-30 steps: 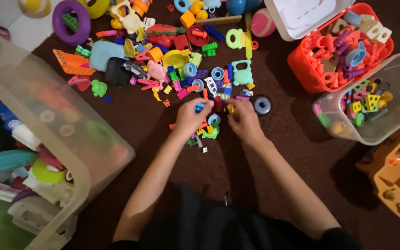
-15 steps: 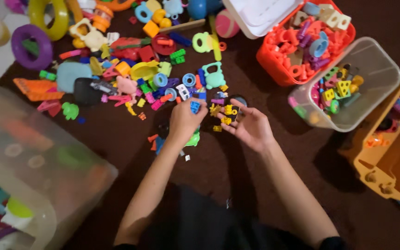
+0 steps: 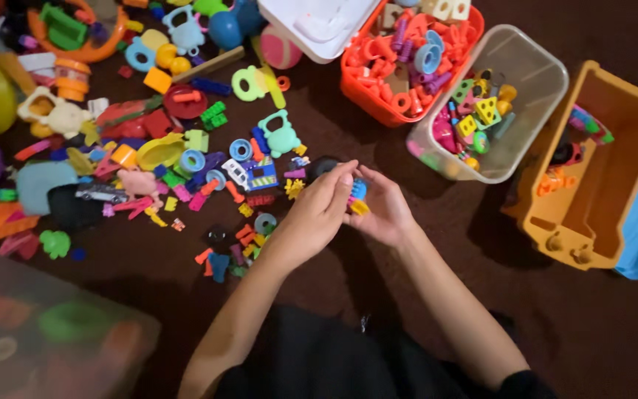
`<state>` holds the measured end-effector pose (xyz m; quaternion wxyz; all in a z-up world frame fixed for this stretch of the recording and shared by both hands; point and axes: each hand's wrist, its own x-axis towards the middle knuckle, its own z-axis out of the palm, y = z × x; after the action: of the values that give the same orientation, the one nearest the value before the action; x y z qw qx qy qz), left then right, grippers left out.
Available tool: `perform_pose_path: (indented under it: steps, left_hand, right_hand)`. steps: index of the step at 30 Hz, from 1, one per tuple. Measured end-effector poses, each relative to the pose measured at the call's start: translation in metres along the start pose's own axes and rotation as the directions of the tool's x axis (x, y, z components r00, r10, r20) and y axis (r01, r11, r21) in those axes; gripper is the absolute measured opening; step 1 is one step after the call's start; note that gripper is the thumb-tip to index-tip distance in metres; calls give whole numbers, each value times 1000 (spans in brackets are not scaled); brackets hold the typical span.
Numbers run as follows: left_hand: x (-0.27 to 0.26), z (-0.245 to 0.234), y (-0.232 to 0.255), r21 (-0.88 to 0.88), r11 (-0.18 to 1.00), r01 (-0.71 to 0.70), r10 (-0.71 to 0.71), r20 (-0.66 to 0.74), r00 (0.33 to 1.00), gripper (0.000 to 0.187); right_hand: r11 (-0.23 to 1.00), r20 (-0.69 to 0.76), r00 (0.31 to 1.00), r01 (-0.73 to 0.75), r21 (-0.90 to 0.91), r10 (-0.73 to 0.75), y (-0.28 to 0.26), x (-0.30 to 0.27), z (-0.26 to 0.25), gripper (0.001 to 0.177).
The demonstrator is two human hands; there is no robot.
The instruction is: The person sits on a carpeted floor and sorts a large pile of colorful plastic toys into several nearby storage bins. They pick up individual pieces, separate them by type or color, and place them into different containers.
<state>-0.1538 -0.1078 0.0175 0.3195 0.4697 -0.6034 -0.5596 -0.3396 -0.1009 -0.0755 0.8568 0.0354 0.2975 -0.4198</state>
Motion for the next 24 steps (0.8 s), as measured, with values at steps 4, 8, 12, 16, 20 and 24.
perform_pose_path:
  steps: [4,8,12,16,20,24]
  left_hand:
    - [10,-1,12,-171,985,-32,32,-5,999,45]
    - [15,-15,5,-244,969,-45,30,-64,997,43]
    - [17,-34,-16,-149,989,21,-47,-173,984,39]
    - [16,-48,-44,-33,998,46,-53,-273,960,30]
    - [13,-45,-74,144,986,86,-38,-305,952,24]
    - [13,-34,-97,443,897,7,119,-257,959,21]
  right_hand:
    - [995,-22,998,56,86,-55,-20,-16,20,32]
    - [930,-67,936,331,-157,-345,-85,-56,36,36]
    - [618,-95,705,539,-572,-703,-147,-71,38,49]
    - [637,-165,668,560,-530,-725,-167,-68,30,77]
    - [581,-262,546,565,-586,-796,-165,-70,23,74]
    - [25,65,216,391,-920,-974,-124,-48,27,50]
